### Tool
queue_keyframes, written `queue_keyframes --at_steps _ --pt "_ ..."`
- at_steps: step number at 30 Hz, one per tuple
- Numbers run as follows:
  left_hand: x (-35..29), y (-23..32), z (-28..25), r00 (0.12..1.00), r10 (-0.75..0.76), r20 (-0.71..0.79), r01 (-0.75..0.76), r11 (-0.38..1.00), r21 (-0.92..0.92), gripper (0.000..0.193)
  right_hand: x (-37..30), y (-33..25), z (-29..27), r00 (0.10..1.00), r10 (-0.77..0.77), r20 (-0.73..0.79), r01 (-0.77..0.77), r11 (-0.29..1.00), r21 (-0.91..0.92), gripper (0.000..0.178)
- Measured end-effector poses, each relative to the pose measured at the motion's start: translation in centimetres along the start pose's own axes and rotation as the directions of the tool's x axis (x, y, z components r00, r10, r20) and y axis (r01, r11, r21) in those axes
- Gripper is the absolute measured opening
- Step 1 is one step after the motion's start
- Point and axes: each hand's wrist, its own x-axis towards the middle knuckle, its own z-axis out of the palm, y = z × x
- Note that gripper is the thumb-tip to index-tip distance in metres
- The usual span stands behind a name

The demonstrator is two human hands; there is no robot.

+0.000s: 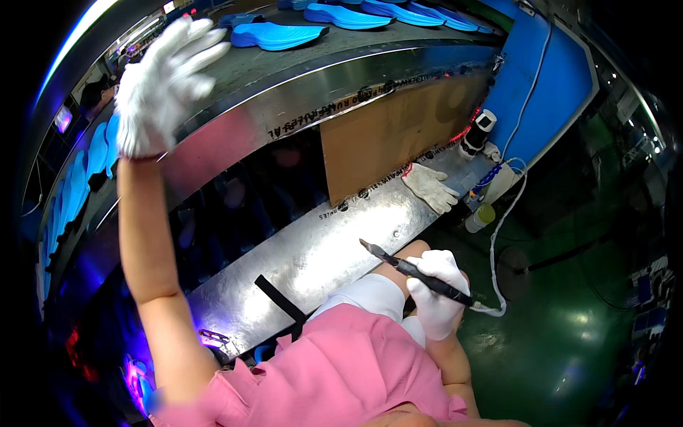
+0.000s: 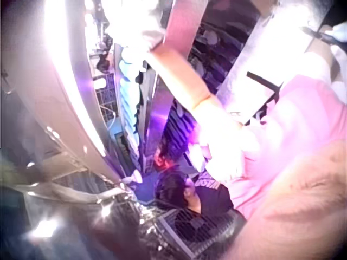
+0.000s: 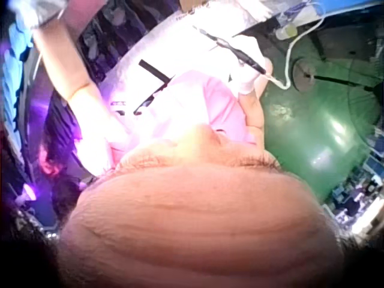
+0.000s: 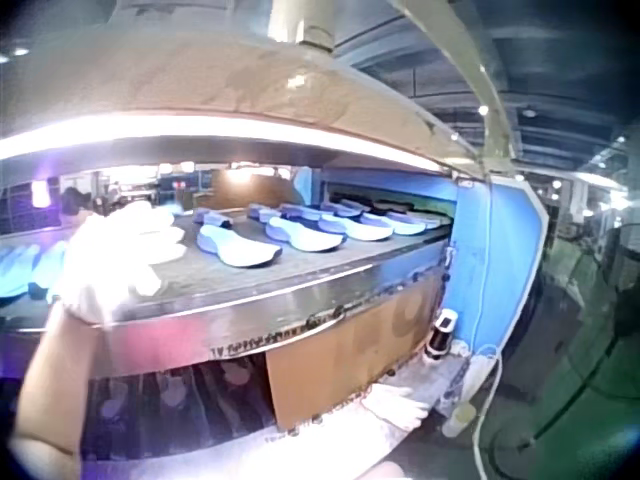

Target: The person takes shoe soles from a conveyor and coats them with adhesive using a brush applicator.

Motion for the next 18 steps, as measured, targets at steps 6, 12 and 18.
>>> queue_keyframes --at_steps 6,12,18 --pt "-6.0 -2.5 -0.9 0.342 -0.438 0.832 0.663 0.740 0.117 0.029 -1.1 0.1 -0.3 0.981 0.191 -0.027 -0.187 0.975 0.124 0.022" --pt "-7.1 2.8 -5.2 0.606 -0.620 0.499 0.772 0.306 -0.557 0.023 -2.4 0.9 0.4 0.901 0.404 -0.157 -0.349 0.891 0.292 0.030" --pt "-6.6 16.2 -12.0 0.823 -0.561 0.092 0.339 0.354 -0.871 0.020 -3.2 3.4 -1.6 0.712 0.658 -0.247 -0.569 0.746 0.346 0.021"
